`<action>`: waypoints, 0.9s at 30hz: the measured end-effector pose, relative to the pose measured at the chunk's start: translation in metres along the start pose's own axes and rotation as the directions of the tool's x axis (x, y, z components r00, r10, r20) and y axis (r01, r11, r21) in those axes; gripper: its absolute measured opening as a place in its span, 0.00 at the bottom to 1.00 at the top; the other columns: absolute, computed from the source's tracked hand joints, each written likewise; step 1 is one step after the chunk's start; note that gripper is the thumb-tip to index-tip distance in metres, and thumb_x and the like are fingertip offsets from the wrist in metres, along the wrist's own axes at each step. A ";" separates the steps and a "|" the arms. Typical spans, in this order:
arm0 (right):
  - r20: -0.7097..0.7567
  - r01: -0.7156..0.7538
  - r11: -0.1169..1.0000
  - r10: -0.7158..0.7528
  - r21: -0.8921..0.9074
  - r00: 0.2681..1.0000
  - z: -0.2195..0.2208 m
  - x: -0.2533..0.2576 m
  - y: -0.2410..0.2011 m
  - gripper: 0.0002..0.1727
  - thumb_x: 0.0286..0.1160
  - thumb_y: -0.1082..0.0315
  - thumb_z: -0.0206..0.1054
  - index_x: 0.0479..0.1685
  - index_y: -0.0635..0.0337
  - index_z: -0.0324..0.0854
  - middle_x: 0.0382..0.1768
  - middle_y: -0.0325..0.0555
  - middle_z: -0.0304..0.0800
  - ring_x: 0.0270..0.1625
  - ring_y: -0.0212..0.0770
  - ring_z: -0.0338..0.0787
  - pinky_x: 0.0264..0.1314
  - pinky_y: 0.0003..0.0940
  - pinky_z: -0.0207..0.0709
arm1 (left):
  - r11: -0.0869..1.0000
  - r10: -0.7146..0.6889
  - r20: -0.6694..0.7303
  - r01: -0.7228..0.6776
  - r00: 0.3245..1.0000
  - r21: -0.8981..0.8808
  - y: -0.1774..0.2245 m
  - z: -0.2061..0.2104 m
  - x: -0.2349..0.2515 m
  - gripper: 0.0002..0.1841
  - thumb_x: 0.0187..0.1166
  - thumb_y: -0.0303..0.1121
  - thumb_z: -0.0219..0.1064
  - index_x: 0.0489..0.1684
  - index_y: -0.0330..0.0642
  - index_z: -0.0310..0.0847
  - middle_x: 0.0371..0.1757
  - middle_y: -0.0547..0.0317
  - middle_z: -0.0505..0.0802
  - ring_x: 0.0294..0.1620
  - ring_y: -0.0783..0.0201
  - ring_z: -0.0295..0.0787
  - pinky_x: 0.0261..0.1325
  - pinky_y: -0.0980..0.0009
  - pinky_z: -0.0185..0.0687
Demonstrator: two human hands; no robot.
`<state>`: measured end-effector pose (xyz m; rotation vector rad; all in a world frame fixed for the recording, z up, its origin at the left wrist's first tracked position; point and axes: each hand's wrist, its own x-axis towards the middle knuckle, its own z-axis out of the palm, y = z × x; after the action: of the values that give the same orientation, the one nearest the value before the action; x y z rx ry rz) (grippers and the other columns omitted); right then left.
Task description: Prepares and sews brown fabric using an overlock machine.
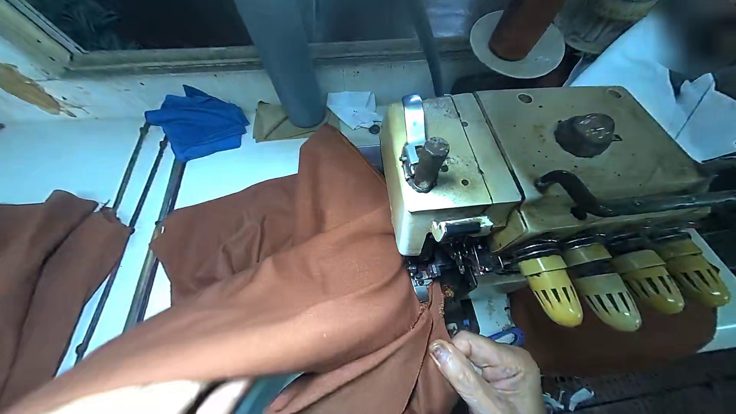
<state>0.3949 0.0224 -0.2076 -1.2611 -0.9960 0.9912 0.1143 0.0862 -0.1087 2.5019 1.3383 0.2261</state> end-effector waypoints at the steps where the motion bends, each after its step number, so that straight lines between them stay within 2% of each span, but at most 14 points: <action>1: 0.008 -0.018 1.000 0.018 -0.005 1.000 0.000 -0.001 -0.001 0.12 0.71 0.77 0.69 0.20 0.58 0.83 0.15 0.24 0.79 0.21 0.12 0.74 0.25 0.11 0.68 | 0.999 0.034 -0.090 -0.034 0.995 -0.001 -0.008 0.008 0.013 0.17 0.90 0.40 0.60 0.44 0.33 0.89 0.45 0.37 0.94 0.50 0.45 0.92 0.58 0.50 0.80; 3: 0.051 -0.064 0.998 0.066 -0.026 0.997 0.001 -0.006 0.002 0.11 0.70 0.78 0.70 0.19 0.61 0.82 0.15 0.27 0.79 0.20 0.13 0.74 0.25 0.13 0.69 | 0.993 0.111 -0.144 -0.114 0.983 -0.013 -0.031 0.040 0.039 0.17 0.86 0.40 0.62 0.48 0.35 0.92 0.45 0.40 0.95 0.49 0.47 0.94 0.55 0.47 0.83; 5: 0.118 -0.088 0.994 0.096 -0.070 0.988 0.002 -0.012 0.008 0.10 0.70 0.78 0.69 0.20 0.66 0.82 0.14 0.30 0.78 0.19 0.14 0.72 0.25 0.14 0.67 | 0.982 0.172 -0.180 -0.182 0.969 -0.045 -0.052 0.087 0.059 0.21 0.82 0.44 0.55 0.48 0.42 0.93 0.48 0.52 0.96 0.53 0.55 0.93 0.56 0.50 0.87; 7: 0.164 -0.090 0.989 0.108 -0.115 0.981 0.002 -0.016 0.015 0.10 0.69 0.78 0.68 0.20 0.68 0.81 0.14 0.34 0.79 0.19 0.16 0.72 0.24 0.15 0.66 | 0.980 0.170 -0.239 -0.190 0.956 -0.061 -0.058 0.112 0.066 0.19 0.76 0.40 0.53 0.38 0.44 0.92 0.42 0.58 0.95 0.50 0.60 0.93 0.55 0.58 0.86; 9: 0.180 -0.060 0.990 0.083 -0.128 0.980 0.001 -0.015 0.019 0.08 0.69 0.77 0.69 0.23 0.71 0.84 0.16 0.38 0.83 0.21 0.17 0.76 0.26 0.15 0.70 | 0.992 0.099 -0.370 -0.119 0.924 -0.031 -0.044 0.105 0.062 0.16 0.73 0.33 0.54 0.29 0.42 0.91 0.33 0.57 0.94 0.41 0.62 0.92 0.47 0.61 0.86; 11: 0.185 -0.032 0.991 0.056 -0.132 0.981 -0.002 -0.015 0.020 0.07 0.70 0.77 0.69 0.25 0.72 0.85 0.18 0.40 0.85 0.22 0.17 0.79 0.28 0.15 0.72 | 0.987 -0.003 -0.416 -0.063 0.909 -0.145 -0.014 0.083 0.041 0.14 0.84 0.31 0.53 0.40 0.36 0.87 0.42 0.51 0.93 0.51 0.65 0.89 0.58 0.66 0.81; 12: 0.196 -0.018 0.991 0.044 -0.131 0.980 -0.003 -0.015 0.021 0.07 0.70 0.78 0.69 0.26 0.73 0.85 0.19 0.42 0.87 0.23 0.18 0.81 0.29 0.15 0.75 | 0.966 -0.010 -0.406 -0.097 0.914 -0.241 0.002 0.078 0.029 0.13 0.89 0.33 0.53 0.47 0.37 0.85 0.46 0.54 0.92 0.55 0.72 0.87 0.64 0.73 0.79; 13: 0.211 -0.005 0.991 0.033 -0.133 0.977 -0.004 -0.015 0.021 0.08 0.70 0.77 0.69 0.26 0.74 0.85 0.19 0.44 0.87 0.23 0.19 0.81 0.29 0.16 0.75 | 0.936 0.056 -0.385 -0.183 0.921 -0.302 0.013 0.078 0.022 0.13 0.89 0.34 0.54 0.52 0.41 0.85 0.49 0.55 0.92 0.59 0.71 0.85 0.69 0.73 0.75; 15: 0.239 0.015 0.992 0.016 -0.128 0.971 -0.005 -0.016 0.022 0.10 0.70 0.77 0.69 0.22 0.73 0.81 0.17 0.44 0.83 0.21 0.21 0.77 0.27 0.17 0.70 | 0.907 0.235 -0.301 -0.320 0.924 -0.274 0.032 0.084 0.022 0.14 0.86 0.36 0.58 0.64 0.46 0.80 0.61 0.47 0.91 0.71 0.57 0.83 0.83 0.57 0.62; 16: 0.253 0.017 0.993 0.013 -0.118 0.967 -0.006 -0.016 0.021 0.10 0.70 0.77 0.69 0.22 0.73 0.81 0.16 0.44 0.82 0.21 0.21 0.76 0.27 0.16 0.69 | 0.915 0.266 -0.270 -0.331 0.925 -0.231 0.037 0.092 0.023 0.17 0.85 0.38 0.59 0.69 0.48 0.77 0.68 0.46 0.88 0.78 0.54 0.77 0.88 0.50 0.51; 18: 0.269 0.000 0.996 0.024 -0.092 0.963 -0.009 -0.016 0.019 0.09 0.71 0.77 0.68 0.25 0.73 0.82 0.18 0.43 0.84 0.23 0.19 0.78 0.28 0.16 0.71 | 0.947 0.255 -0.309 -0.301 0.916 -0.111 0.036 0.112 0.024 0.17 0.86 0.39 0.55 0.71 0.54 0.74 0.77 0.54 0.84 0.86 0.59 0.69 0.90 0.47 0.39; 20: 0.283 -0.014 0.997 0.036 -0.080 0.958 -0.011 -0.018 0.017 0.08 0.72 0.77 0.69 0.27 0.73 0.83 0.19 0.43 0.85 0.24 0.19 0.79 0.29 0.16 0.73 | 0.953 0.237 -0.388 -0.290 0.891 -0.084 0.032 0.123 0.025 0.13 0.89 0.38 0.51 0.66 0.56 0.74 0.76 0.61 0.85 0.87 0.64 0.68 0.91 0.51 0.39; 24: 0.263 -0.034 0.997 0.050 -0.067 0.964 -0.013 -0.020 0.013 0.06 0.71 0.77 0.70 0.30 0.73 0.83 0.21 0.43 0.86 0.25 0.21 0.82 0.30 0.18 0.75 | 0.938 0.224 -0.423 -0.312 0.878 -0.153 0.029 0.118 0.026 0.15 0.91 0.38 0.48 0.66 0.52 0.77 0.73 0.59 0.88 0.85 0.68 0.71 0.93 0.53 0.35; 27: 0.216 0.008 0.999 0.000 -0.036 0.976 -0.015 -0.019 0.008 0.05 0.73 0.79 0.69 0.42 0.73 0.84 0.31 0.42 0.94 0.35 0.21 0.90 0.42 0.20 0.86 | 0.944 0.210 -0.411 -0.293 0.887 -0.150 0.033 0.110 0.026 0.16 0.90 0.36 0.47 0.64 0.50 0.80 0.70 0.56 0.90 0.83 0.67 0.74 0.93 0.51 0.34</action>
<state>0.4035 0.0001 -0.2173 -1.1983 -1.1889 1.1289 0.1853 0.0705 -0.2017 2.5257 1.0370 0.9190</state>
